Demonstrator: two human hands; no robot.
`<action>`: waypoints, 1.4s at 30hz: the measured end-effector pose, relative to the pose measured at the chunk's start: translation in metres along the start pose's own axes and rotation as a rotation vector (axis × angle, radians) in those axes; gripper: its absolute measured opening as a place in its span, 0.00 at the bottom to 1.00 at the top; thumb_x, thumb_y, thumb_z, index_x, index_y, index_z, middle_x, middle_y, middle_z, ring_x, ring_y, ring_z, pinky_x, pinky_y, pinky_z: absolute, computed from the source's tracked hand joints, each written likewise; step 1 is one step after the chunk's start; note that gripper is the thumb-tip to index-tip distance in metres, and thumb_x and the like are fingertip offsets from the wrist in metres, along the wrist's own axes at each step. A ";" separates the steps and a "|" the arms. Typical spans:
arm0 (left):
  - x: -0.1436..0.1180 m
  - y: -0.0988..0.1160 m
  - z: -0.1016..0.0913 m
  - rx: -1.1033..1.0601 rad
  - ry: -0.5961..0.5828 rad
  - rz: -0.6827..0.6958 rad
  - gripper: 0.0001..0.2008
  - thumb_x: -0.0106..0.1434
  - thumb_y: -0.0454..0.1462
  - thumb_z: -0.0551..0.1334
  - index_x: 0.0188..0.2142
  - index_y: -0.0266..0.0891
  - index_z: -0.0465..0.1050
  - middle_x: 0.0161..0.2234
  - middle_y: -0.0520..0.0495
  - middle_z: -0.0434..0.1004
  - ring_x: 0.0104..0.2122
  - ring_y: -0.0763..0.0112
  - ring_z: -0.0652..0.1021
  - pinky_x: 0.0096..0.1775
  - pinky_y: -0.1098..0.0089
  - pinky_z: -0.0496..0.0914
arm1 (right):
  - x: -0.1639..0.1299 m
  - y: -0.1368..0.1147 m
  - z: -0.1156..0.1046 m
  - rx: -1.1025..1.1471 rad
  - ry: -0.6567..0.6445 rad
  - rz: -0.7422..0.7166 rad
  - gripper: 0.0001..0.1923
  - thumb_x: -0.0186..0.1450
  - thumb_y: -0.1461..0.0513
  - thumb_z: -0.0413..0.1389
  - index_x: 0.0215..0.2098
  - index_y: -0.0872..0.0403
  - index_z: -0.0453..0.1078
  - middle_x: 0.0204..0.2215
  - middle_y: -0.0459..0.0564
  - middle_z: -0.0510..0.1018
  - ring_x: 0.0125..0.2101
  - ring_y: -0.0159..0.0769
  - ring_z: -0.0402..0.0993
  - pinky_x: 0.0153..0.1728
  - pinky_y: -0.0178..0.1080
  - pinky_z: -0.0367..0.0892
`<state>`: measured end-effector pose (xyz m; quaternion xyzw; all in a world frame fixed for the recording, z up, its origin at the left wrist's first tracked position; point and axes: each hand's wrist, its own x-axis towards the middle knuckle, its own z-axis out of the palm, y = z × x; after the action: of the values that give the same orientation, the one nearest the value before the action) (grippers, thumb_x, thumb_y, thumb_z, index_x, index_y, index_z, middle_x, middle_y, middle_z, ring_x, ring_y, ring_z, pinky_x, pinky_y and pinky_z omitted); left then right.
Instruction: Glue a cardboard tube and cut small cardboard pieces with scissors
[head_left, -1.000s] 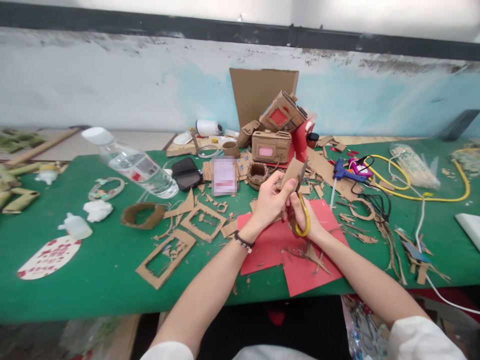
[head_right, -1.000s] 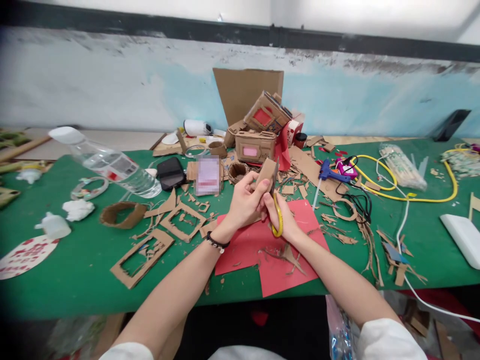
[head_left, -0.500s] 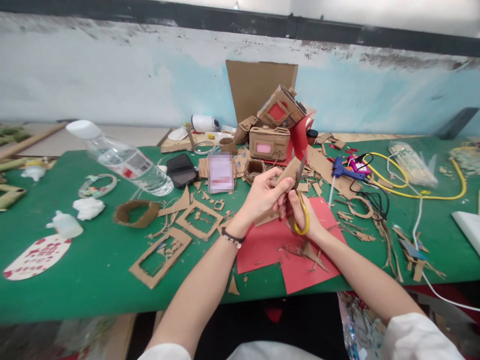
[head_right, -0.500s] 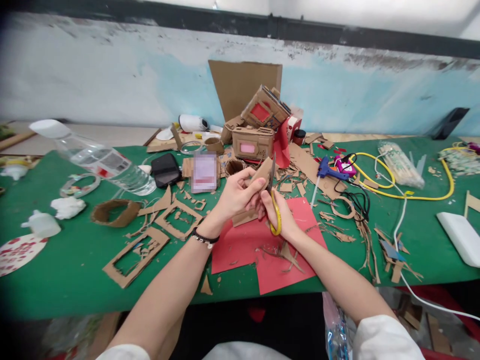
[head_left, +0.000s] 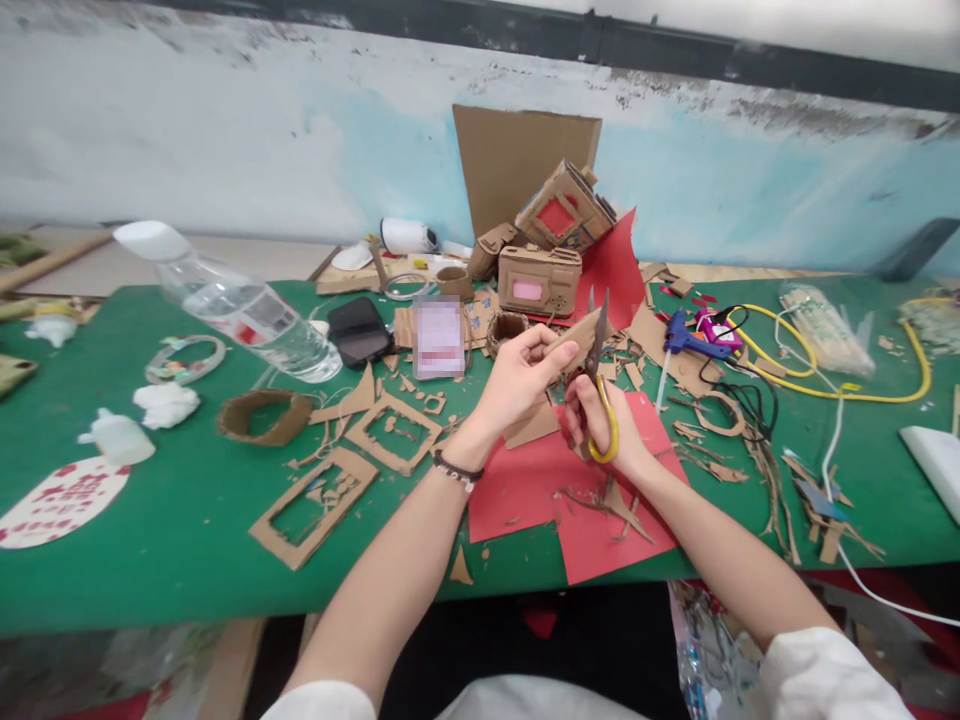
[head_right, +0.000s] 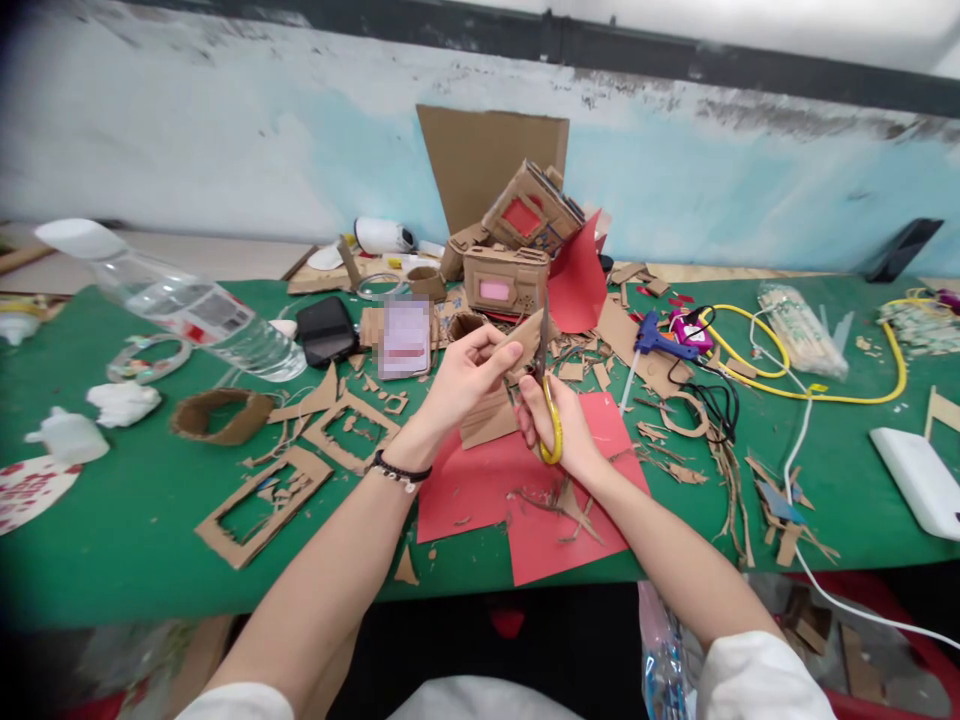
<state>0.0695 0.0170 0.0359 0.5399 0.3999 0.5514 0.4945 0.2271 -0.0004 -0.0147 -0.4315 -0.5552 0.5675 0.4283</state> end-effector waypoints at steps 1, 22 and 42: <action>0.000 0.000 0.000 0.015 0.003 0.021 0.29 0.62 0.61 0.75 0.32 0.41 0.69 0.23 0.58 0.67 0.22 0.80 0.65 0.23 0.76 0.58 | 0.001 0.000 -0.002 0.012 -0.012 -0.009 0.37 0.66 0.24 0.54 0.38 0.46 0.66 0.21 0.43 0.75 0.16 0.34 0.67 0.19 0.40 0.64; -0.001 0.005 -0.016 -0.075 -0.123 -0.065 0.28 0.67 0.62 0.72 0.42 0.44 0.66 0.24 0.57 0.77 0.15 0.77 0.71 0.19 0.75 0.69 | 0.003 0.002 -0.022 -0.210 -0.050 -0.105 0.30 0.72 0.31 0.57 0.42 0.48 0.69 0.30 0.46 0.78 0.23 0.34 0.69 0.24 0.38 0.66; 0.000 0.017 -0.046 0.056 -0.011 -0.069 0.24 0.59 0.55 0.80 0.38 0.37 0.82 0.28 0.50 0.79 0.19 0.78 0.74 0.19 0.76 0.64 | -0.002 -0.011 -0.023 -0.255 -0.198 -0.068 0.29 0.74 0.34 0.57 0.40 0.49 0.67 0.28 0.43 0.77 0.24 0.31 0.67 0.27 0.36 0.64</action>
<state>0.0216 0.0184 0.0480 0.5423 0.4308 0.5195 0.5004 0.2496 0.0037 -0.0038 -0.4054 -0.6765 0.5173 0.3323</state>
